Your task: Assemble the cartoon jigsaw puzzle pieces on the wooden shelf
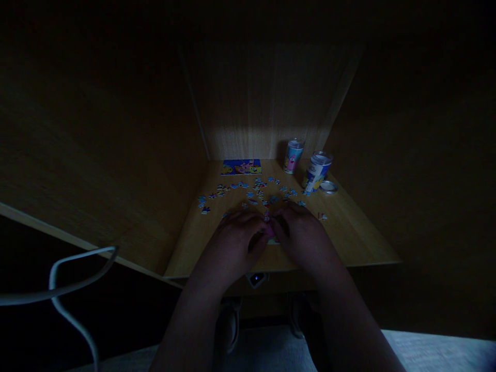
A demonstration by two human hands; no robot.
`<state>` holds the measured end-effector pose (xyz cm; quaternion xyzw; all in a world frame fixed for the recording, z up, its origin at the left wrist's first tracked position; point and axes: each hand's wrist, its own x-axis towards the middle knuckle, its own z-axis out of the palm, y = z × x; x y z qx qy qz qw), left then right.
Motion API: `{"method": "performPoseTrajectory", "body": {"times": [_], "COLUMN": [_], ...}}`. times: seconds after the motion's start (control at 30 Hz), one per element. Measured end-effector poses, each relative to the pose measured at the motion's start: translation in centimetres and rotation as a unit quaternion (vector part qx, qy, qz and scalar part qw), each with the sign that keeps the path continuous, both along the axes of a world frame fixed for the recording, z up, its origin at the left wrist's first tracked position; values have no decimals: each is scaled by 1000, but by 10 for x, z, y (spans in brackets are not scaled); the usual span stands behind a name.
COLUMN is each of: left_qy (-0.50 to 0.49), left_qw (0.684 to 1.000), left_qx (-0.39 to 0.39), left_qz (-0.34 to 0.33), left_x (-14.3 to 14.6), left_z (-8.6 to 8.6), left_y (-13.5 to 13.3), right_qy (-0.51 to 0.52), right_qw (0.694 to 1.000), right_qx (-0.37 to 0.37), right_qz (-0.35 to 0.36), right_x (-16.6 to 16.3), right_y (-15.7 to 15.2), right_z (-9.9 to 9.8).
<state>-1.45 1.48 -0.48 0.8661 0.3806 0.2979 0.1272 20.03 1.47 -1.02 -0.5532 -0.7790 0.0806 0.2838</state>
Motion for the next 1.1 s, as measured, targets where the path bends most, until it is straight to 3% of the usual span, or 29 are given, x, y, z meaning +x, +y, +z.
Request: {"method": "performPoseTrajectory", "body": {"times": [1.1], "left_qy": [14], "left_qw": [1000], "left_qx": [-7], "left_qz": [7], "left_x": [-1], "left_z": [-1], "left_y": [0], "right_qy": [2], "right_qw": [1000], "right_qx": [-2], "right_qz": [0], "right_x": [0], "right_y": [1], "right_z": [-1]}}
